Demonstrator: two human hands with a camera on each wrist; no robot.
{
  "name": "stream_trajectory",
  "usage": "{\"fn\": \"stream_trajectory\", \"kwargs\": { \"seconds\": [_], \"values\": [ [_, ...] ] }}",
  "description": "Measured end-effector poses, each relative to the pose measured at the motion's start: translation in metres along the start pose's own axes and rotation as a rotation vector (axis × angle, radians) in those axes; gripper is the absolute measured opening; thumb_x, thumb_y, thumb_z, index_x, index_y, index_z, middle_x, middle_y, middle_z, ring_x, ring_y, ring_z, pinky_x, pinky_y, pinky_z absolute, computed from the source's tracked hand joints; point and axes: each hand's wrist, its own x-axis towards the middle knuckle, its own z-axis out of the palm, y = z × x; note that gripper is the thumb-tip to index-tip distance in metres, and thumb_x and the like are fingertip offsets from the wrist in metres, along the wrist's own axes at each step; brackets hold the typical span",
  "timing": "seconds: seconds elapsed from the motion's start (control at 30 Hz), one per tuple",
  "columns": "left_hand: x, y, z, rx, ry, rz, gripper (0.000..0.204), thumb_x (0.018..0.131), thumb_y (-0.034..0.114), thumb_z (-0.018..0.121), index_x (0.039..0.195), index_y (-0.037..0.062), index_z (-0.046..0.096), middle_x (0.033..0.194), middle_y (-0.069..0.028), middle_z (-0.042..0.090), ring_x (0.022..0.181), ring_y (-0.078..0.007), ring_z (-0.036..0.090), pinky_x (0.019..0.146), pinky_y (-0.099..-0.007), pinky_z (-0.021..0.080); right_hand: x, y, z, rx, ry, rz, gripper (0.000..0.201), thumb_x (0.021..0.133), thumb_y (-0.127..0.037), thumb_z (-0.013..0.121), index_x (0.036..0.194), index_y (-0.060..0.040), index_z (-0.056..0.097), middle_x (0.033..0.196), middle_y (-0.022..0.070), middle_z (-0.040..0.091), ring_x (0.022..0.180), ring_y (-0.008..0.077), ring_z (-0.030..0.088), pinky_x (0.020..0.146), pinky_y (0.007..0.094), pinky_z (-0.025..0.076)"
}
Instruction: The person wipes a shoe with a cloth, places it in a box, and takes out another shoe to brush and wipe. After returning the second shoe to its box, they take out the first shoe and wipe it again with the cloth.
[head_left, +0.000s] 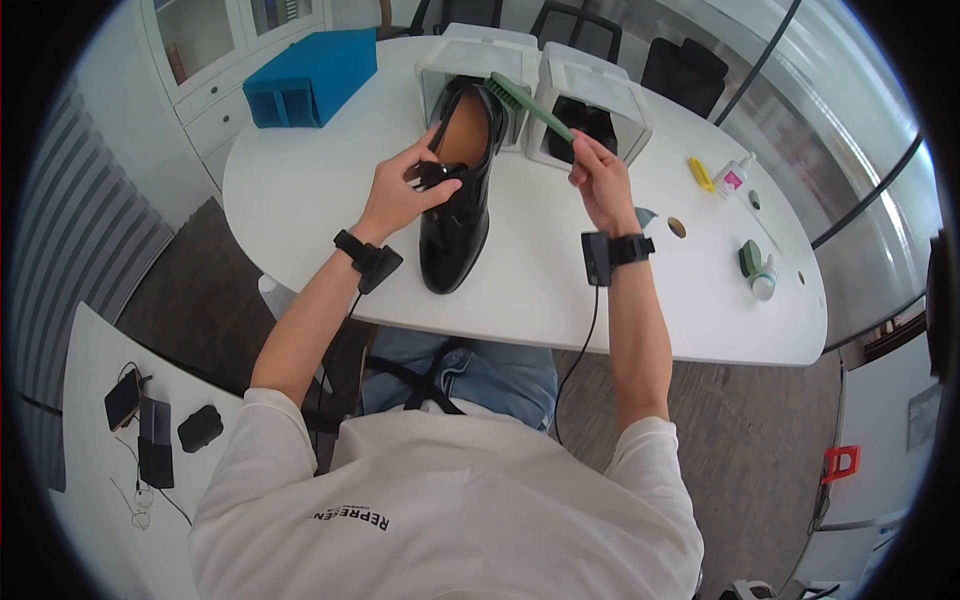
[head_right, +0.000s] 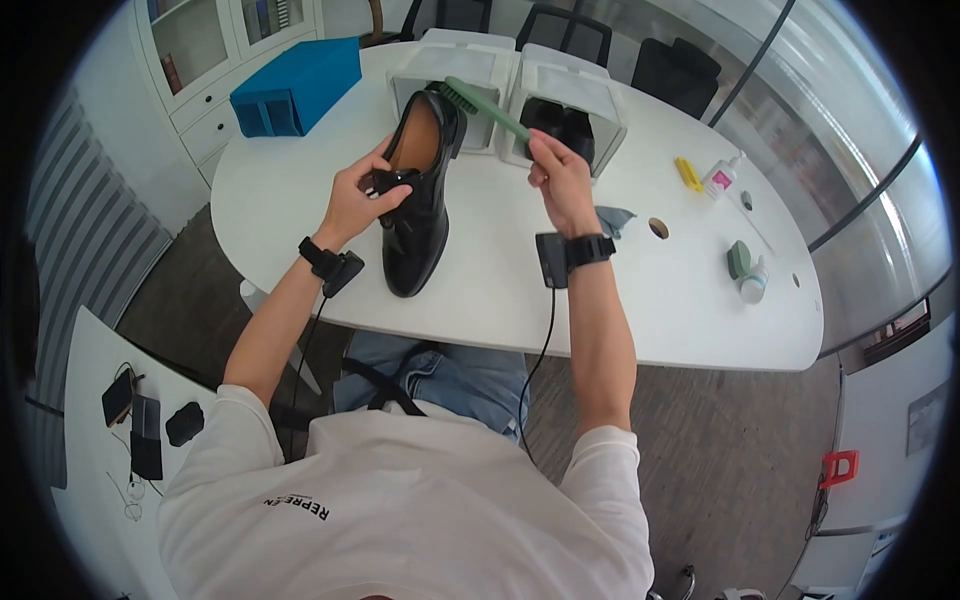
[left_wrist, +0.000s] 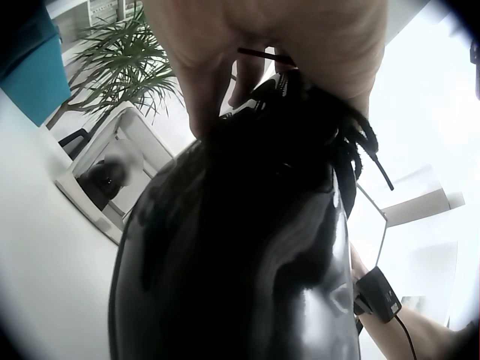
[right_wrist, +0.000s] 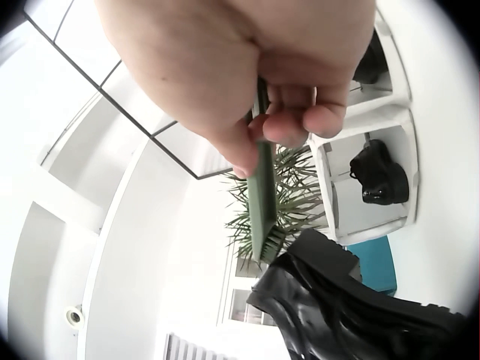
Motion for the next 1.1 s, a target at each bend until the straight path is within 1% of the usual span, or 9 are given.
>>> {"fn": "stream_trajectory", "kwargs": {
  "seconds": [0.1, 0.47, 0.53, 0.67, 0.77, 0.83, 0.97, 1.07, 1.1],
  "values": [
    [0.000, 0.008, 0.007, 0.064, 0.023, 0.102, 0.024, 0.076, 0.008, 0.074, 0.083, 0.0004, 0.052, 0.145, -0.0175, 0.043, 0.087, -0.0079, 0.056, 0.077, -0.0242, 0.049, 0.005, -0.020, 0.006, 0.021, -0.033, -0.009, 0.036, 0.093, -0.016, 0.062, 0.122, 0.0049, 0.056, 0.074, -0.0048, 0.049, 0.061, 0.0058, 0.042, 0.057, 0.0231, 0.038],
    [-0.006, 0.005, 0.012, 0.171, 0.039, 0.078, 0.026, 0.076, 0.010, 0.074, 0.083, 0.0017, 0.051, 0.146, -0.0184, 0.041, 0.088, -0.0085, 0.057, 0.080, -0.0240, 0.047, 0.010, -0.042, 0.011, -0.088, -0.056, 0.035, 0.034, 0.093, -0.019, 0.062, 0.119, 0.0025, 0.059, 0.074, -0.0052, 0.049, 0.060, 0.0053, 0.043, 0.055, 0.0222, 0.038],
    [-0.007, 0.009, 0.016, 0.178, 0.088, 0.180, 0.026, 0.076, 0.010, 0.074, 0.083, 0.0022, 0.050, 0.145, -0.0179, 0.043, 0.085, -0.0074, 0.056, 0.076, -0.0236, 0.047, 0.010, -0.050, 0.015, -0.103, -0.074, 0.025, 0.034, 0.093, -0.019, 0.062, 0.119, 0.0026, 0.059, 0.074, -0.0054, 0.048, 0.060, 0.0054, 0.043, 0.055, 0.0222, 0.037],
    [-0.015, 0.019, 0.018, 0.197, 0.069, 0.103, 0.028, 0.074, 0.009, 0.074, 0.082, 0.0022, 0.049, 0.144, -0.0181, 0.045, 0.081, -0.0074, 0.054, 0.072, -0.0240, 0.046, 0.011, -0.058, 0.017, -0.139, -0.069, 0.064, 0.035, 0.093, -0.020, 0.063, 0.119, 0.0029, 0.059, 0.071, -0.0060, 0.045, 0.058, 0.0055, 0.041, 0.054, 0.0224, 0.036],
    [-0.010, 0.022, 0.019, 0.230, 0.124, 0.311, 0.030, 0.073, 0.009, 0.075, 0.082, 0.0021, 0.047, 0.144, -0.0192, 0.045, 0.080, -0.0086, 0.052, 0.070, -0.0248, 0.046, 0.008, -0.065, 0.020, -0.153, -0.106, 0.036, 0.034, 0.093, -0.020, 0.063, 0.118, 0.0031, 0.060, 0.068, -0.0064, 0.043, 0.056, 0.0050, 0.039, 0.053, 0.0223, 0.034],
    [-0.018, 0.028, 0.019, 0.202, 0.071, 0.184, 0.033, 0.071, 0.013, 0.078, 0.082, 0.0022, 0.049, 0.144, -0.0189, 0.042, 0.100, -0.0251, 0.063, 0.084, -0.0284, 0.048, 0.009, -0.071, 0.024, -0.178, -0.095, 0.036, 0.034, 0.093, -0.020, 0.063, 0.117, 0.0031, 0.061, 0.067, -0.0065, 0.043, 0.056, 0.0049, 0.038, 0.053, 0.0222, 0.034],
    [-0.014, 0.029, 0.024, 0.205, 0.080, 0.278, 0.034, 0.071, 0.012, 0.078, 0.082, 0.0020, 0.048, 0.144, -0.0192, 0.042, 0.103, -0.0263, 0.063, 0.083, -0.0293, 0.048, 0.008, -0.074, 0.023, -0.215, -0.106, 0.037, 0.033, 0.092, -0.020, 0.063, 0.116, 0.0035, 0.061, 0.066, -0.0068, 0.042, 0.055, 0.0045, 0.035, 0.053, 0.0219, 0.032],
    [-0.020, 0.033, 0.026, 0.208, 0.072, 0.214, 0.033, 0.072, 0.008, 0.075, 0.084, 0.0019, 0.046, 0.143, -0.0199, 0.045, 0.082, -0.0111, 0.051, 0.075, -0.0254, 0.047, 0.003, -0.070, 0.022, -0.181, -0.097, 0.027, 0.034, 0.092, -0.021, 0.064, 0.116, 0.0028, 0.061, 0.066, -0.0073, 0.041, 0.055, 0.0044, 0.034, 0.054, 0.0225, 0.032],
    [-0.021, 0.033, 0.028, 0.209, 0.069, 0.214, 0.033, 0.072, 0.008, 0.075, 0.084, 0.0019, 0.046, 0.143, -0.0199, 0.045, 0.082, -0.0111, 0.051, 0.075, -0.0254, 0.047, 0.005, -0.070, 0.022, -0.175, -0.075, 0.006, 0.034, 0.092, -0.021, 0.065, 0.115, 0.0026, 0.062, 0.065, -0.0074, 0.041, 0.055, 0.0045, 0.034, 0.054, 0.0227, 0.032]
  ]
}}
